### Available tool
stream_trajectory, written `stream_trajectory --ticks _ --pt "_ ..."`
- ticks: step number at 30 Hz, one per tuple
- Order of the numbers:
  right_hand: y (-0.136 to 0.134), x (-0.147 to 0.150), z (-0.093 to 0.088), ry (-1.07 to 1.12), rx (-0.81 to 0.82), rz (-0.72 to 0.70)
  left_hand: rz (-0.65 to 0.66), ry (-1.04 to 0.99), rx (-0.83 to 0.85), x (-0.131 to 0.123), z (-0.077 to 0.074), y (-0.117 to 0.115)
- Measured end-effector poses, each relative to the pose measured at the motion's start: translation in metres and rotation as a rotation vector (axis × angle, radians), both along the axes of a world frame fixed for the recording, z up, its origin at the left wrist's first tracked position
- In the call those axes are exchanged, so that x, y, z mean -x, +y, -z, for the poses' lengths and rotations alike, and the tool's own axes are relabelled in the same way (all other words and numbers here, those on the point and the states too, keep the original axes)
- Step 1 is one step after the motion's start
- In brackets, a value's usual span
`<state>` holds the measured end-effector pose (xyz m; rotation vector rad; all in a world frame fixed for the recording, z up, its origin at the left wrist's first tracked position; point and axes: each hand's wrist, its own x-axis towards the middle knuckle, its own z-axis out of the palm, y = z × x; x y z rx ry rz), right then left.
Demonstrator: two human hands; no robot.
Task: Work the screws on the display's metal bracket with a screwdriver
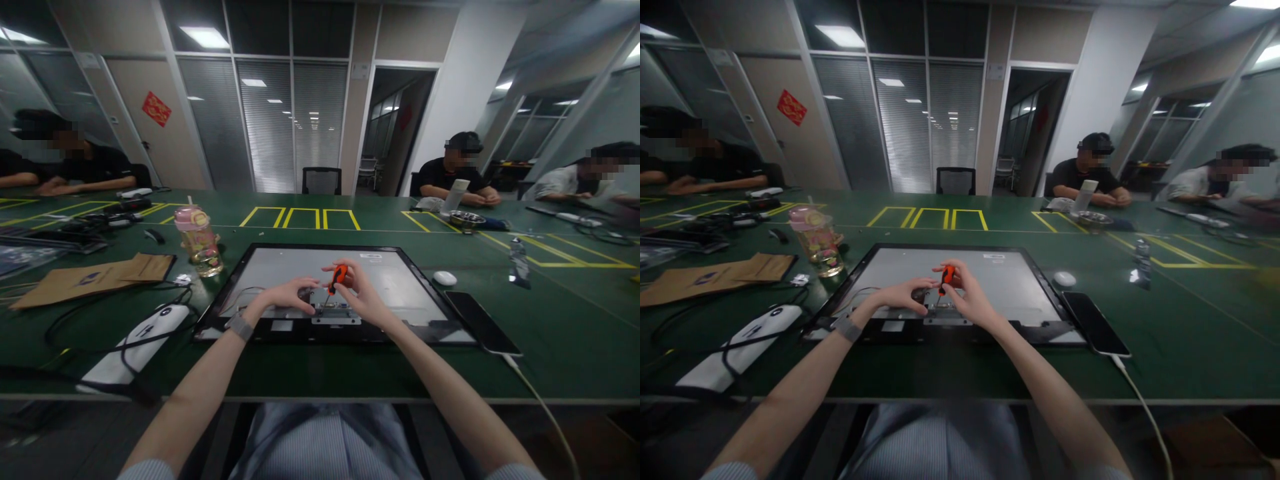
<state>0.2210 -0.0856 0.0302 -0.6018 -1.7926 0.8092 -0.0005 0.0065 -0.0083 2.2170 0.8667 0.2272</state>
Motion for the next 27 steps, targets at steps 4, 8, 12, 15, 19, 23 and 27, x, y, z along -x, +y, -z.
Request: stream_trajectory --ticks 4,8,12,15,19,23,27 --pt "0.003 0.005 -0.012 0.007 -0.056 0.039 0.011 0.024 -0.012 -0.001 0.002 0.001" --pt "0.006 0.009 -0.022 -0.038 -0.012 -0.017 -0.006 0.046 -0.036 0.000 0.003 0.003" --pt "0.008 0.007 -0.019 0.059 0.078 -0.109 0.014 0.026 -0.049 0.001 0.004 0.002" --pt "0.007 0.004 -0.010 0.102 0.064 -0.047 -0.008 0.024 -0.035 0.001 0.003 0.002" --pt "0.004 0.005 -0.004 0.152 0.137 -0.029 -0.011 0.038 -0.032 0.000 0.002 0.001" --pt "0.002 0.008 -0.005 0.141 0.116 -0.048 0.015 0.017 -0.047 0.001 0.002 0.001" --pt "0.003 0.007 -0.003 0.151 0.093 0.012 -0.011 0.016 -0.030 0.001 0.005 0.004"
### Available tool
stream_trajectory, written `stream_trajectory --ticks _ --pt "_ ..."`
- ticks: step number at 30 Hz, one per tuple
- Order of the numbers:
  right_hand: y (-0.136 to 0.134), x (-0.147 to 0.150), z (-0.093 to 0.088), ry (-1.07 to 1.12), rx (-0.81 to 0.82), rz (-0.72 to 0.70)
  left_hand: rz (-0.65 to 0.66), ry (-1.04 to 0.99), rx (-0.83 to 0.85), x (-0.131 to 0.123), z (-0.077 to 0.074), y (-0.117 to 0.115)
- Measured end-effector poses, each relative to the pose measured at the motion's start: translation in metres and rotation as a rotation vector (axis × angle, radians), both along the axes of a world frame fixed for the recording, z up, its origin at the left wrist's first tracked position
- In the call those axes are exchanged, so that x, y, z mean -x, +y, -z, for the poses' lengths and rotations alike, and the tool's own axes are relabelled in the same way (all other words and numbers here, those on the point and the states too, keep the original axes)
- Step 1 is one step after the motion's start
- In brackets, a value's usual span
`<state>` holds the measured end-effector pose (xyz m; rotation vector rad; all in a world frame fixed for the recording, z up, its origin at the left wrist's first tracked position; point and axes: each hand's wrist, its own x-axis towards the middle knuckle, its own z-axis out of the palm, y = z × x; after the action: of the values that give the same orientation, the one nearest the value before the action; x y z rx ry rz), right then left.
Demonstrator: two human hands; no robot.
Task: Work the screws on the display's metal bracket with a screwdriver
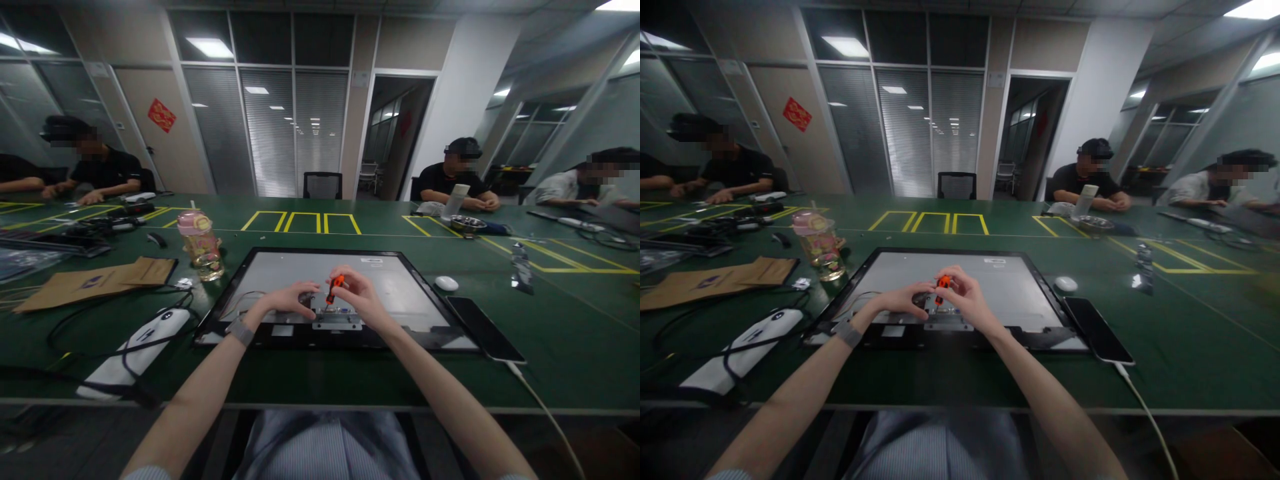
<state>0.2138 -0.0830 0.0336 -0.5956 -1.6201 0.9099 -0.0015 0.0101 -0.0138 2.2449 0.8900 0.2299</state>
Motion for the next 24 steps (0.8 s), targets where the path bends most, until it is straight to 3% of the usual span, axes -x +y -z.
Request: stream_trajectory --ticks 14,20,24 --pt "-0.002 0.005 0.008 0.019 -0.003 0.102 0.003 -0.004 0.012 0.000 0.003 0.002" --pt "-0.006 0.005 0.005 -0.023 -0.050 0.021 0.025 -0.031 0.005 0.002 0.005 0.003" --pt "0.001 0.005 0.011 -0.030 -0.140 0.159 0.019 -0.038 0.010 0.002 0.005 0.003"
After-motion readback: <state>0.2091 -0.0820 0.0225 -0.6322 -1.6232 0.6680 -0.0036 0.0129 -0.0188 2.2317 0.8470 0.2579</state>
